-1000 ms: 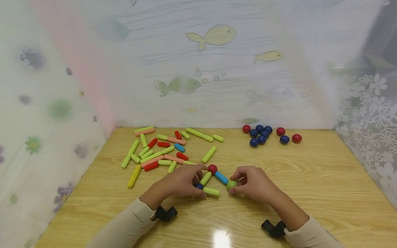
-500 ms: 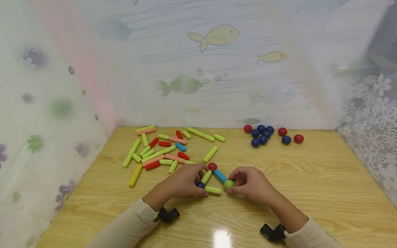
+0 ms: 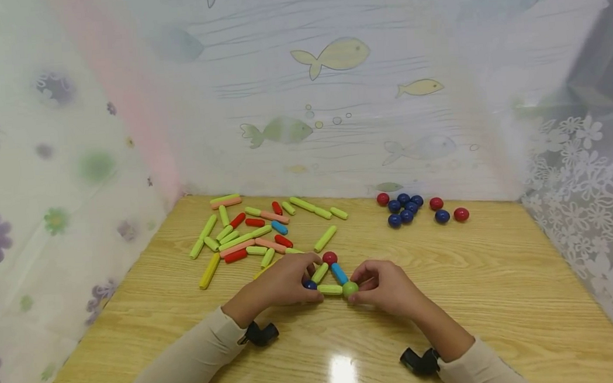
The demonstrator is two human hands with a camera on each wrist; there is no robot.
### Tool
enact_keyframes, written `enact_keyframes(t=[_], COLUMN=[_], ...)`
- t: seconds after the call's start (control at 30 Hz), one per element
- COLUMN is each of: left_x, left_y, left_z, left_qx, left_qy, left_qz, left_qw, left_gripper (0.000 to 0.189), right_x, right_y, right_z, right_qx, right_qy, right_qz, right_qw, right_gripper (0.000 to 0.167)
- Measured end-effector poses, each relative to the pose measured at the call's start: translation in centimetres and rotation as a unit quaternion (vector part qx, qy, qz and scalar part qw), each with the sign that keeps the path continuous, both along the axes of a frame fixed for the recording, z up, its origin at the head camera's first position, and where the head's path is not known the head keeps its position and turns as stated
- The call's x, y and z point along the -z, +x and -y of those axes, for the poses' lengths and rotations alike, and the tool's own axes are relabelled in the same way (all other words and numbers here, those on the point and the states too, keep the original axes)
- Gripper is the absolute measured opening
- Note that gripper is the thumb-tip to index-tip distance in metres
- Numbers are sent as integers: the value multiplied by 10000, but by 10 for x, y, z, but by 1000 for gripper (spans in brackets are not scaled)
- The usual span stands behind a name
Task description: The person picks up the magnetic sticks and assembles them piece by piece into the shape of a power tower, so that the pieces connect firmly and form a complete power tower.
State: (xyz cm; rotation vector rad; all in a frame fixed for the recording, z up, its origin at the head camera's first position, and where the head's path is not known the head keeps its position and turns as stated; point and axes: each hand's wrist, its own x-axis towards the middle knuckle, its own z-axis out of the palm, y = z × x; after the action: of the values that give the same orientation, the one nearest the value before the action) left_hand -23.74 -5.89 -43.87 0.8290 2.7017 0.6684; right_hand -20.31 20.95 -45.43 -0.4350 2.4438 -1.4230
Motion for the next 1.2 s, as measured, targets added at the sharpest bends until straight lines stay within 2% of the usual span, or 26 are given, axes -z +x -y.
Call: enact_keyframes(t=[0.43, 0.53, 0.63, 0.73, 0.8, 0.87, 0.93, 1.0, 1.2], left_x=[1, 1, -2, -12, -19, -24, -26, -25, -17], left_y=[3, 1, -6, -17, -25, -31, -36, -39, -44], left_z=[1, 6, 19, 37, 51, 63, 73, 79, 83], left_qx=[-40, -3, -37, -406, -831, -1329, -1662, -1861, -2100], left_qy=[-109, 39, 430, 859, 1069, 1074, 960, 768, 218], left_qz=[-105, -8, 160, 58, -159, -364, -498, -492, -376], left_qw=[9999, 10000, 9989, 9955, 9907, 9846, 9801, 9783, 9767], left_gripper=[70, 69, 60, 36, 17, 8, 11, 17, 24], right_x=[4, 5, 6, 6, 5, 5, 4, 4, 5], right_y=[-1, -2, -3, -4, -5, -6, -6, -6, -4], right_z=[-5, -8, -10, -10, -10, -11, -11, -11, -11], right_qx=[-17, 46, 86, 91, 96, 96, 107, 114, 161], right_qy=[135, 127, 113, 156, 199, 232, 232, 216, 153], right_qz=[-90, -124, -101, -131, -158, -175, -171, -154, -75], right_qw=[9999, 9998, 9998, 9998, 9996, 9995, 9995, 9996, 9997], right_gripper=[35, 34, 34, 34, 34, 34, 33, 33, 33])
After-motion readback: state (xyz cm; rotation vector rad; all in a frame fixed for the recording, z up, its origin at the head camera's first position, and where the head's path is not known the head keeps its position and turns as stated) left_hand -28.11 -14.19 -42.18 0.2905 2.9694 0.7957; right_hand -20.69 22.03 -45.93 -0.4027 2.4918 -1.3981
